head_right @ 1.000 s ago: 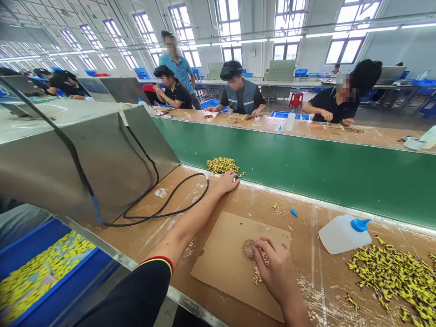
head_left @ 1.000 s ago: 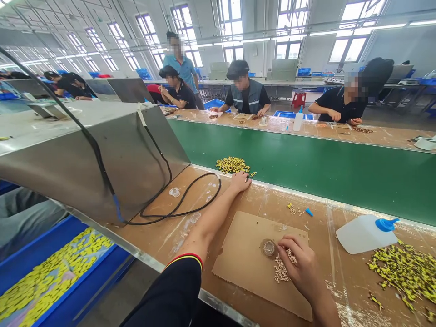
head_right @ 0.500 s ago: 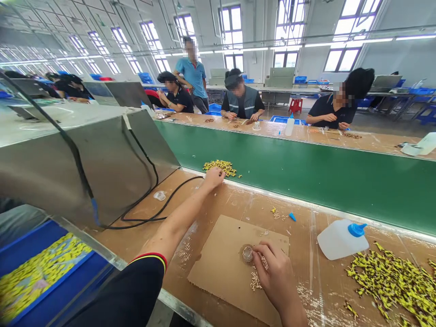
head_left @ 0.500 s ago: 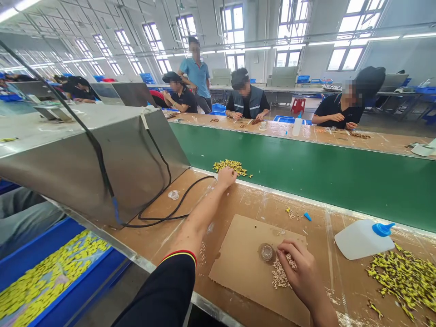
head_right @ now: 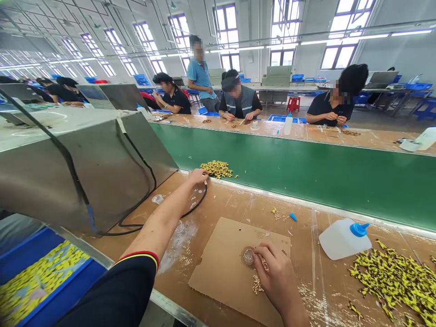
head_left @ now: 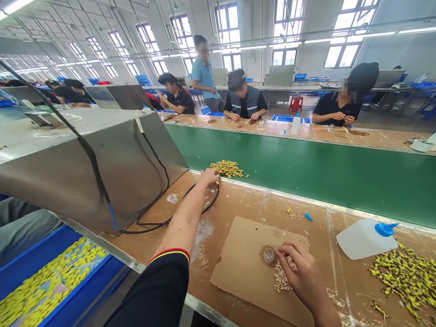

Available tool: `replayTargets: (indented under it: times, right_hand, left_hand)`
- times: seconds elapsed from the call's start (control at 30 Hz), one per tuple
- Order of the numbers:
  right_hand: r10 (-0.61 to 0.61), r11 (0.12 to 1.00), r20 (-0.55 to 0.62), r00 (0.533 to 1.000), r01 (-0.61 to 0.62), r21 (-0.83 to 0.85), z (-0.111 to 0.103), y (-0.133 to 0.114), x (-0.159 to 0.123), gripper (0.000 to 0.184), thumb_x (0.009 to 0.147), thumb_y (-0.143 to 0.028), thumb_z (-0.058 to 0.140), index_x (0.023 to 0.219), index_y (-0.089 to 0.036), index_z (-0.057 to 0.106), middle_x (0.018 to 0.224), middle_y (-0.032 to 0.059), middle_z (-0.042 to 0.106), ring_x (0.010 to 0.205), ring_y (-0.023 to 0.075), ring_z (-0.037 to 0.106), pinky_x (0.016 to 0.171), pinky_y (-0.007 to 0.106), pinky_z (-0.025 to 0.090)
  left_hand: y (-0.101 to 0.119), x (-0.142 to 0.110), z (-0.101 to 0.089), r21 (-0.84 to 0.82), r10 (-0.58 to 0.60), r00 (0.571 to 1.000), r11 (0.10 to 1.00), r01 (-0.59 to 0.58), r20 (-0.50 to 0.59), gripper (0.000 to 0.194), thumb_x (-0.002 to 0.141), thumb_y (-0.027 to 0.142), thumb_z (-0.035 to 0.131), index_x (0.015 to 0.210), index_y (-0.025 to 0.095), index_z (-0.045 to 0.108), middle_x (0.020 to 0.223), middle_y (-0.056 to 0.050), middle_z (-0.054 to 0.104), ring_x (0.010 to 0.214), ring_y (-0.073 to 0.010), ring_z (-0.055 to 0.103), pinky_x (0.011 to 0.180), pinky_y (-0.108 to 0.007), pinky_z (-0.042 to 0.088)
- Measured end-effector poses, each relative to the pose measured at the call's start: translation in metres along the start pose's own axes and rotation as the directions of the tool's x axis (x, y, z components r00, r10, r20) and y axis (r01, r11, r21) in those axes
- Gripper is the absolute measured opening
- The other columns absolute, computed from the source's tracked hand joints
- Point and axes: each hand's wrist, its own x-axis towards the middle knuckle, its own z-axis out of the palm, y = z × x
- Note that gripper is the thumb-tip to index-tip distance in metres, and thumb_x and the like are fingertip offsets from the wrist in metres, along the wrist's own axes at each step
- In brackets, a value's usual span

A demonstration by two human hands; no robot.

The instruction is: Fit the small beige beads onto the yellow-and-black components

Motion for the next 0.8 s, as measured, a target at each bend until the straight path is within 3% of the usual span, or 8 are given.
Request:
replayTargets:
  times: [0.17, 0.37, 0.53, 0.67, 0.73, 0.8]
  right_hand:
    - [-0.012, 1.000, -0.015, 1.000, 0.012, 0.011, 0.001, -0.003, 0.000, 0.020, 0.104, -0.027, 0.051, 0.094, -0.023, 0.067, 0.088, 0.0047, 0.073, 0.075, 0.0161, 0.072, 0.067, 0.025, 0.057]
    - [0.007, 1.000, -0.018, 1.000, -0.007, -0.003, 0.002, 0.000, 0.000, 0.019, 0.104, -0.026, 0.050, 0.094, -0.023, 0.066, 0.088, 0.0038, 0.072, 0.075, 0.0154, 0.072, 0.066, 0.025, 0.056]
    - [-0.001, 1.000, -0.022, 1.000, 0.001, -0.011, 0.001, -0.002, 0.001, 0.022, 0.104, -0.028, 0.049, 0.093, -0.023, 0.067, 0.088, 0.0044, 0.072, 0.075, 0.0163, 0.072, 0.064, 0.025, 0.056]
    - [-0.019, 1.000, -0.020, 1.000, 0.019, 0.009, -0.001, -0.003, 0.001, 0.020, 0.103, -0.027, 0.052, 0.093, -0.023, 0.068, 0.089, 0.0041, 0.073, 0.076, 0.0159, 0.073, 0.064, 0.025, 0.056]
    - [-0.040, 0.999, -0.029, 0.999, 0.041, 0.024, -0.004, -0.003, 0.003, 0.016, 0.102, -0.026, 0.055, 0.094, -0.023, 0.068, 0.089, 0.0039, 0.073, 0.076, 0.0153, 0.072, 0.065, 0.024, 0.057]
    - [-0.065, 0.997, -0.068, 0.996, 0.068, 0.039, -0.010, -0.003, 0.004, 0.011, 0.100, -0.024, 0.060, 0.094, -0.023, 0.069, 0.088, 0.0034, 0.073, 0.075, 0.0147, 0.071, 0.064, 0.024, 0.056]
  left_hand:
    - [-0.010, -0.005, -0.011, 0.002, -0.072, 0.997, 0.997, 0.072, 0.013, 0.038, 0.099, 0.040, 0.064, 0.128, 0.016, 0.063, 0.132, -0.011, 0.064, 0.117, -0.0264, 0.065, 0.099, -0.048, 0.057]
    - [0.008, -0.013, -0.012, -0.064, -0.077, 0.997, 0.995, 0.079, 0.028, 0.038, 0.098, 0.040, 0.065, 0.128, 0.016, 0.062, 0.130, -0.011, 0.064, 0.115, -0.0252, 0.065, 0.099, -0.048, 0.057]
    - [0.025, -0.018, -0.028, -0.212, -0.173, 0.984, 0.964, 0.161, -0.041, 0.029, 0.096, 0.040, 0.066, 0.113, 0.016, 0.068, 0.126, -0.010, 0.067, 0.125, -0.0273, 0.059, 0.112, -0.054, 0.044]
    - [0.064, -0.025, -0.050, -0.449, -0.269, 0.949, 0.877, 0.170, -0.167, 0.022, 0.093, 0.028, 0.062, 0.107, 0.016, 0.073, 0.125, -0.013, 0.070, 0.127, -0.0317, 0.059, 0.114, -0.056, 0.038]
    - [0.100, -0.033, -0.057, -0.582, -0.299, 0.932, 0.803, 0.129, -0.206, 0.026, 0.093, 0.018, 0.052, 0.107, 0.017, 0.075, 0.121, -0.013, 0.073, 0.122, -0.0307, 0.064, 0.110, -0.050, 0.043]
    - [0.145, -0.046, -0.059, -0.704, -0.304, 0.925, 0.708, 0.060, -0.227, 0.034, 0.095, 0.013, 0.043, 0.112, 0.016, 0.073, 0.120, -0.013, 0.073, 0.116, -0.0243, 0.066, 0.105, -0.040, 0.048]
